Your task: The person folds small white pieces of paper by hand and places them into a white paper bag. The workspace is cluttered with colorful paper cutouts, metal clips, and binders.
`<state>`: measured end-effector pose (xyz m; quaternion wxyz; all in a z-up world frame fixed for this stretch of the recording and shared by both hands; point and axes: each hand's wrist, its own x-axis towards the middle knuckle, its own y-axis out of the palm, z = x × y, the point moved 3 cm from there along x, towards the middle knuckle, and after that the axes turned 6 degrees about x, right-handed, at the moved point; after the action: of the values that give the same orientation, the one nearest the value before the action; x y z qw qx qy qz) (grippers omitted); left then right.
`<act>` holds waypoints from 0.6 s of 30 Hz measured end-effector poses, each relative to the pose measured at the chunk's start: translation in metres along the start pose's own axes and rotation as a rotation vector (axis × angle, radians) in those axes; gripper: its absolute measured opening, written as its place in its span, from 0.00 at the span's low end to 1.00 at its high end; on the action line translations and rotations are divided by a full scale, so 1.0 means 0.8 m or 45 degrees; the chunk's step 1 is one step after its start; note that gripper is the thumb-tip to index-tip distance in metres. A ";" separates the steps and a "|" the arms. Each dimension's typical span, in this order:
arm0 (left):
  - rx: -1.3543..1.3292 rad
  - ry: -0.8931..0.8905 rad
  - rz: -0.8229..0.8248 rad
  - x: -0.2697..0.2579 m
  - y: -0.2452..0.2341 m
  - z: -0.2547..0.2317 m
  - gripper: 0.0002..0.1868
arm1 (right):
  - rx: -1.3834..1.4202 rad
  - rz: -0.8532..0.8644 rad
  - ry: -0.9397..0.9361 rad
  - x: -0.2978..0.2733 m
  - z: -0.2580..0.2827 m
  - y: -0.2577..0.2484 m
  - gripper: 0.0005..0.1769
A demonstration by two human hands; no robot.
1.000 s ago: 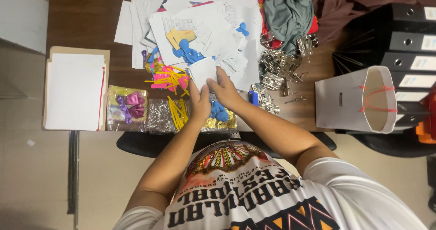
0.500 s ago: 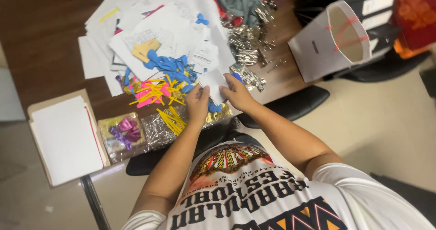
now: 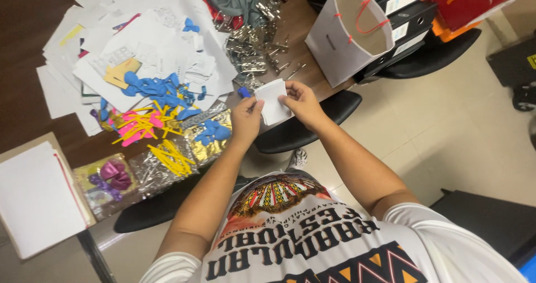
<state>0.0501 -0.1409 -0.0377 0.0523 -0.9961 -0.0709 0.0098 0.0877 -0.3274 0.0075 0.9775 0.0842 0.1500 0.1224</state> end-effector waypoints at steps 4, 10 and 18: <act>0.019 0.015 0.006 0.006 0.065 0.007 0.09 | 0.032 -0.004 -0.093 0.004 0.007 -0.070 0.18; -0.191 -0.068 0.057 0.015 0.152 -0.016 0.12 | 0.124 -0.012 -0.185 0.002 0.029 -0.154 0.17; -0.483 -0.151 0.151 0.039 0.217 -0.028 0.17 | 0.218 -0.103 -0.221 0.004 0.049 -0.212 0.16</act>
<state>0.1056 -0.3099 -0.0337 -0.1411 -0.9882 -0.0155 0.0580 0.1391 -0.4937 0.0096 0.9801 0.1717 0.0779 0.0620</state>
